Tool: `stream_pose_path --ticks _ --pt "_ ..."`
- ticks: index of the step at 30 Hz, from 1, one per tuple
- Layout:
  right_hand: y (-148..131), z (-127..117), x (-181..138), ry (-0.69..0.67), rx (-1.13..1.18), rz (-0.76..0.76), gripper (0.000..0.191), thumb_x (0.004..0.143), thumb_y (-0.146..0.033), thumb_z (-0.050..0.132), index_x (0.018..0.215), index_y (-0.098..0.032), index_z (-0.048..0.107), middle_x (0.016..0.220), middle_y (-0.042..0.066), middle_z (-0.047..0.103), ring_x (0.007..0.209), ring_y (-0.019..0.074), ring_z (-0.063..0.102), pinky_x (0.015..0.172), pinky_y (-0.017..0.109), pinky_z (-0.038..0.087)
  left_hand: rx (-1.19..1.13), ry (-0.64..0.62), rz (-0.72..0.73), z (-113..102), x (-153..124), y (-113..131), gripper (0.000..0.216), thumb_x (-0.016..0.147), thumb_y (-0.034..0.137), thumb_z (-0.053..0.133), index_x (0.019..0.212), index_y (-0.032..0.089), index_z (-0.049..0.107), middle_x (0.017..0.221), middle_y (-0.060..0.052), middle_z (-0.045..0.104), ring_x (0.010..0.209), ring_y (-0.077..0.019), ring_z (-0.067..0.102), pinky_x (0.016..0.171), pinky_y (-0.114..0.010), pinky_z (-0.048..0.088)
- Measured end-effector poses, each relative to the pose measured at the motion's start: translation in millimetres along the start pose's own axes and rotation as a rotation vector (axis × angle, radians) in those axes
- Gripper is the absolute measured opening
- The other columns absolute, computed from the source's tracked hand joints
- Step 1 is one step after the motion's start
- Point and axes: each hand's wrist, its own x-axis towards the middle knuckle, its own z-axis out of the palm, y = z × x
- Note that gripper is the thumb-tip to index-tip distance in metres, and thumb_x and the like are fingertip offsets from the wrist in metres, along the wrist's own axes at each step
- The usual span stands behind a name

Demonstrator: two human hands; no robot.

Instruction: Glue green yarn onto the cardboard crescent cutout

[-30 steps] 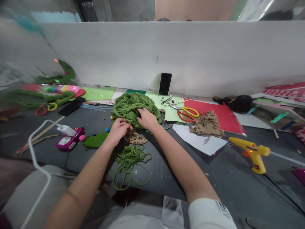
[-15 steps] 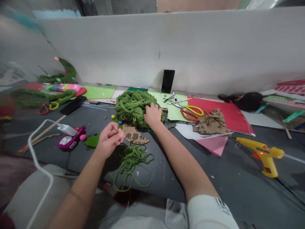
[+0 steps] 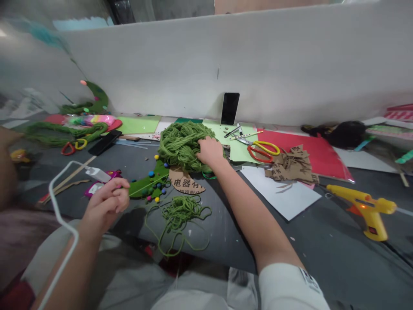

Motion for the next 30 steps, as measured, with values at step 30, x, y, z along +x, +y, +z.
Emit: stream_pose_path --ticks 30 --pt "-40.1 28.1 -12.4 0.162 0.017 -0.040 0.042 0.086 -0.038 0.061 0.120 -0.015 0.060 0.123 0.019 0.059 0.113 0.0348 0.053 0.091 0.046 0.046 -0.283 -0.108 0.052 -16.7 -3.9 -7.0 0.009 0.080 0.020 0.067 0.088 0.019 0.064 0.054 0.008 0.033 0.044 -0.0039 0.027 0.045 -0.020 0.023"
